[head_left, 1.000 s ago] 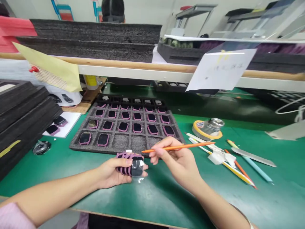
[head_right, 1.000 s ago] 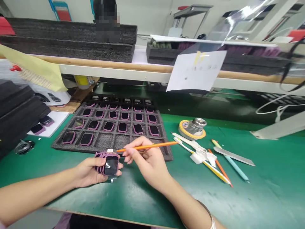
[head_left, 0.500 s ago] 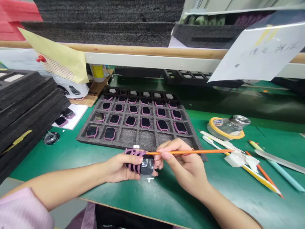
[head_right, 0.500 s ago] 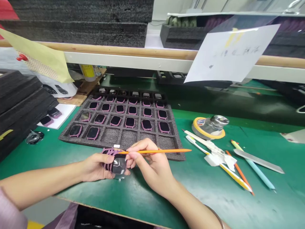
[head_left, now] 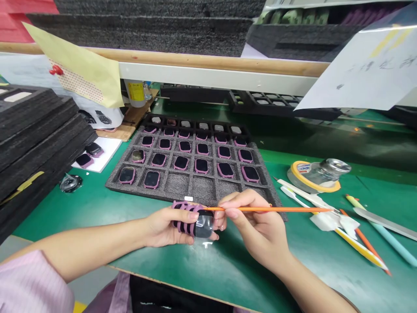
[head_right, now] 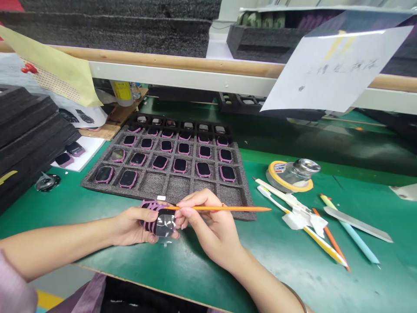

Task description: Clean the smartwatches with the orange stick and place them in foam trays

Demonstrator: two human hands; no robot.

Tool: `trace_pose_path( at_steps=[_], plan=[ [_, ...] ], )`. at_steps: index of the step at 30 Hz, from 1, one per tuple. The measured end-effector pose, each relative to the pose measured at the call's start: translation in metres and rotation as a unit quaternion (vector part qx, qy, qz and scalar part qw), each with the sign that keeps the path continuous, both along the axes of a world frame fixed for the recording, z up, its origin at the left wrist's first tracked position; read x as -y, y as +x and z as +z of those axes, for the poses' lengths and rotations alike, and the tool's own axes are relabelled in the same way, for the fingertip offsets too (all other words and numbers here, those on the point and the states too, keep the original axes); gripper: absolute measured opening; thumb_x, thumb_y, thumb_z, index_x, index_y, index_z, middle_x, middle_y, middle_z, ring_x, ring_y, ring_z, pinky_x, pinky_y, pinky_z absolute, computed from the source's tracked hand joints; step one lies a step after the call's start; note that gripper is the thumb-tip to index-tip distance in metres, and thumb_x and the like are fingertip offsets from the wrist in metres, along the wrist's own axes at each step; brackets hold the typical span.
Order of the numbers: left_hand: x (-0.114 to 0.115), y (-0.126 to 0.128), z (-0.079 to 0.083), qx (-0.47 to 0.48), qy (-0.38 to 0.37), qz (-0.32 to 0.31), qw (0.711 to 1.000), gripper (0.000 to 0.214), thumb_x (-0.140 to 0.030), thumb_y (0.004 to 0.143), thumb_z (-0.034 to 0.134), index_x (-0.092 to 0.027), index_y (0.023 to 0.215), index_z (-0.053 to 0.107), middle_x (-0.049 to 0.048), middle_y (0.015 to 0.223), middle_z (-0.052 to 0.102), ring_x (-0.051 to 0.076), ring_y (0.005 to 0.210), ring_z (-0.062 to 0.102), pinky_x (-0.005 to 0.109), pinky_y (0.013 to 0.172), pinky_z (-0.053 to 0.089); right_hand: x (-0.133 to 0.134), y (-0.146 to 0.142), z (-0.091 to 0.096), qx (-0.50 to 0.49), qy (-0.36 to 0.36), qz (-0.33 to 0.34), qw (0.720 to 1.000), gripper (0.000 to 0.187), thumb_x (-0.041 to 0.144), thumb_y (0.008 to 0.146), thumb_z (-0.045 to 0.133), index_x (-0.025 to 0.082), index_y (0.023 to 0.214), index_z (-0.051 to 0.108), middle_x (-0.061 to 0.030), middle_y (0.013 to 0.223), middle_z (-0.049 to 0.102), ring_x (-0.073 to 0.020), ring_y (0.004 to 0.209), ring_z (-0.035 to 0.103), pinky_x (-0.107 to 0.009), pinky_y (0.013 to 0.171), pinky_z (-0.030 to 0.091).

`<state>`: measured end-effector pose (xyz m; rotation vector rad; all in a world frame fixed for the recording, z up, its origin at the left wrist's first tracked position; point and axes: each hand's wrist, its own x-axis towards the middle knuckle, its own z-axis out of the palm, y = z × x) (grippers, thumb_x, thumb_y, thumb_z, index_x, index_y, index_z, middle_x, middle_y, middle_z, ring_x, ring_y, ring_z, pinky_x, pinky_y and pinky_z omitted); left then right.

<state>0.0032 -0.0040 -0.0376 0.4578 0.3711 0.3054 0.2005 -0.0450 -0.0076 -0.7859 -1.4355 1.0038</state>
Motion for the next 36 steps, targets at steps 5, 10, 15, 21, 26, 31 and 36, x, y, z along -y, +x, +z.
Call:
trace_pose_path(
  at_steps=[5, 10, 15, 21, 26, 31, 36],
  plan=[
    [0.001, 0.000, 0.000, -0.014, 0.000, 0.002, 1.000, 0.064, -0.036, 0.068, 0.090, -0.008, 0.121, 0.069, 0.0134, 0.107, 0.074, 0.018, 0.090, 0.075, 0.012, 0.055, 0.052, 0.000, 0.000, 0.000, -0.001, 0.003, 0.000, 1.000, 0.011, 0.023, 0.097, 0.062, 0.020, 0.086, 0.061, -0.0019, 0.075, 0.070, -0.0122, 0.062, 0.070, -0.023, 0.052, 0.061],
    [0.001, 0.000, -0.001, -0.005, 0.000, 0.000, 1.000, 0.061, -0.035, 0.070, 0.088, -0.009, 0.121, 0.069, 0.0127, 0.107, 0.074, 0.019, 0.092, 0.075, 0.013, 0.054, 0.049, 0.000, 0.000, 0.001, -0.002, 0.006, 0.001, 1.000, 0.012, 0.024, 0.097, 0.062, 0.020, 0.086, 0.062, -0.0021, 0.074, 0.071, -0.0127, 0.062, 0.070, -0.023, 0.051, 0.060],
    [0.001, 0.000, -0.003, -0.007, -0.003, 0.002, 1.000, 0.065, -0.034, 0.069, 0.088, -0.008, 0.125, 0.067, 0.0127, 0.108, 0.074, 0.019, 0.093, 0.074, 0.014, 0.056, 0.049, 0.000, -0.001, 0.001, -0.003, 0.007, -0.005, 1.000, 0.011, 0.024, 0.096, 0.063, 0.020, 0.086, 0.062, -0.0018, 0.073, 0.071, -0.0130, 0.061, 0.070, -0.023, 0.050, 0.060],
    [0.002, 0.000, -0.002, -0.019, 0.008, -0.002, 1.000, 0.067, -0.040, 0.068, 0.089, -0.008, 0.123, 0.069, 0.0169, 0.114, 0.074, 0.019, 0.095, 0.074, 0.014, 0.056, 0.048, 0.002, 0.000, -0.001, 0.039, 0.037, -0.022, 0.998, 0.009, 0.020, 0.098, 0.059, 0.022, 0.090, 0.061, -0.0011, 0.076, 0.070, -0.0130, 0.063, 0.069, -0.025, 0.053, 0.061],
    [0.003, -0.001, -0.001, -0.042, 0.012, 0.013, 0.999, 0.069, -0.040, 0.067, 0.089, -0.009, 0.125, 0.069, 0.0200, 0.128, 0.069, 0.021, 0.099, 0.073, 0.013, 0.055, 0.047, 0.005, 0.005, -0.004, 0.121, 0.115, -0.070, 0.983, 0.011, 0.012, 0.096, 0.058, 0.022, 0.096, 0.063, -0.0009, 0.076, 0.071, -0.0145, 0.070, 0.070, -0.028, 0.062, 0.061],
    [0.004, 0.001, 0.002, -0.027, 0.010, 0.027, 0.999, 0.055, -0.034, 0.069, 0.090, -0.010, 0.115, 0.073, 0.0195, 0.121, 0.073, 0.019, 0.091, 0.076, 0.012, 0.052, 0.047, 0.007, 0.003, -0.009, 0.125, 0.118, -0.077, 0.982, 0.014, 0.010, 0.095, 0.059, 0.024, 0.097, 0.061, -0.0020, 0.079, 0.070, -0.0159, 0.075, 0.070, -0.031, 0.066, 0.061],
    [0.004, 0.002, 0.002, -0.037, 0.005, 0.036, 0.999, 0.054, -0.034, 0.065, 0.092, -0.010, 0.110, 0.074, 0.0184, 0.114, 0.076, 0.020, 0.087, 0.077, 0.013, 0.052, 0.047, 0.007, 0.003, -0.011, 0.110, 0.106, -0.068, 0.986, 0.014, 0.010, 0.095, 0.058, 0.024, 0.095, 0.060, -0.0014, 0.080, 0.069, -0.0149, 0.073, 0.068, -0.030, 0.064, 0.060]
  ],
)
